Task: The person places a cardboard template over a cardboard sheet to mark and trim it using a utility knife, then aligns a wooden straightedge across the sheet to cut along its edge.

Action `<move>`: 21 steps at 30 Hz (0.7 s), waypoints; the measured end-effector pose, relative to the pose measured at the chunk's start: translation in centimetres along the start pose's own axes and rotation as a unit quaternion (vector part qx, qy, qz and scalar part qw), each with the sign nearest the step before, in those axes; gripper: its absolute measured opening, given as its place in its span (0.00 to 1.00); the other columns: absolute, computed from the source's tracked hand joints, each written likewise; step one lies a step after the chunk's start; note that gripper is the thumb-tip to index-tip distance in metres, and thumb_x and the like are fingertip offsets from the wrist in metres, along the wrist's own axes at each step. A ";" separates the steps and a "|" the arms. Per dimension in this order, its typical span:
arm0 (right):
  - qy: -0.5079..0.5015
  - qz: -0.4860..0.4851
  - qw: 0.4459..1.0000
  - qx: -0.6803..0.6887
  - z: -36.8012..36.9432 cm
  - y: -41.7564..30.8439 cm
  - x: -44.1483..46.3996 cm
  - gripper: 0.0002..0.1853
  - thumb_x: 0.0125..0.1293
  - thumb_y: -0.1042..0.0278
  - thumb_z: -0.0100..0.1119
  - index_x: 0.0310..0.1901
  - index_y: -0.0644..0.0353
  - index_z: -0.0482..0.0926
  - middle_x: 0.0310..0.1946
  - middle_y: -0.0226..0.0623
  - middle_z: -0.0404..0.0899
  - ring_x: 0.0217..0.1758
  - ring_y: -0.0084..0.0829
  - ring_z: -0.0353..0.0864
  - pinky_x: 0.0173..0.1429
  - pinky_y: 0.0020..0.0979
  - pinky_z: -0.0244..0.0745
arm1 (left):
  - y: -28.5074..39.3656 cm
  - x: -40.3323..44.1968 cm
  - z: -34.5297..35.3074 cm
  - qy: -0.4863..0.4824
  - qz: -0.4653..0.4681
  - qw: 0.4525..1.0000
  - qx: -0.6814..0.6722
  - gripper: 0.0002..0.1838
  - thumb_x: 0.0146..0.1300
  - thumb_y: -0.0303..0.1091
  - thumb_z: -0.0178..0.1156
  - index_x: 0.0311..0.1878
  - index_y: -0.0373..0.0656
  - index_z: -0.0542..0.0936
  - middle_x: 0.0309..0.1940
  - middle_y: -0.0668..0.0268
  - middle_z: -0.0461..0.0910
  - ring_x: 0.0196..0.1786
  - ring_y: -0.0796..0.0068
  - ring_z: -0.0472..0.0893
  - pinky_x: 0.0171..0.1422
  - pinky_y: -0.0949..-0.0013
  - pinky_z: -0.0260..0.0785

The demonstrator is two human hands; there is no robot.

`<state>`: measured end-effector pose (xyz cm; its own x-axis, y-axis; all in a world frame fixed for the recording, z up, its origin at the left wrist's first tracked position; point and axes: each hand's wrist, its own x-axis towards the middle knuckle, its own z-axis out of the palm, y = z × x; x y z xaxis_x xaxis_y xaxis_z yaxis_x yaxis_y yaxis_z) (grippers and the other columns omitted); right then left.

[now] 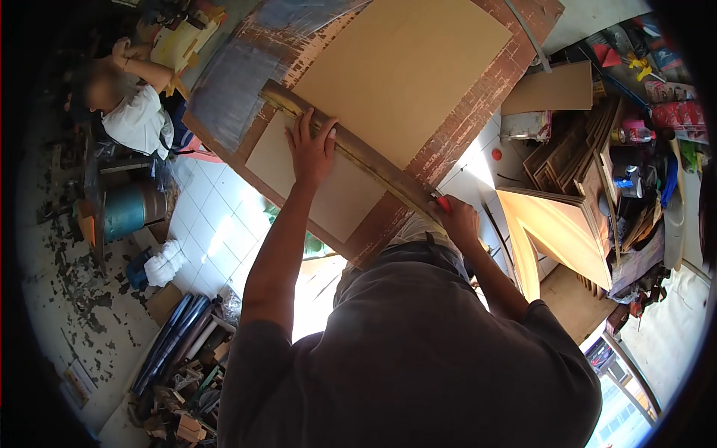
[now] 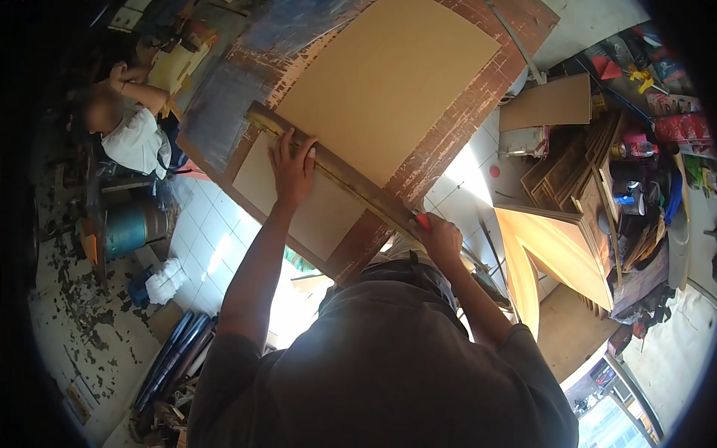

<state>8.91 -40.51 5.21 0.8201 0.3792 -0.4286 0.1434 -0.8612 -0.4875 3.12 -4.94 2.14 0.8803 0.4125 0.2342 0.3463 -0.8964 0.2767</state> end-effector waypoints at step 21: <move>0.008 0.008 1.000 0.002 0.3 0.4 0.2 0.22 0.63 0.40 0.66 0.39 0.53 0.86 0.29 0.47 0.85 0.37 0.52 0.86 0.42 0.48 0.77 | 0.1 0.3 -0.1 -0.025 -0.023 0.999 0.003 0.15 0.75 0.45 0.52 0.62 0.69 0.76 0.75 0.62 0.58 0.80 0.53 0.54 0.80 0.28 0.38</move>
<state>8.94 -40.64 4.72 0.8310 0.3593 -0.4247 0.1276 -0.8662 -0.4831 3.37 -4.92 2.36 0.8787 0.4443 0.1745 0.3882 -0.8779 0.2803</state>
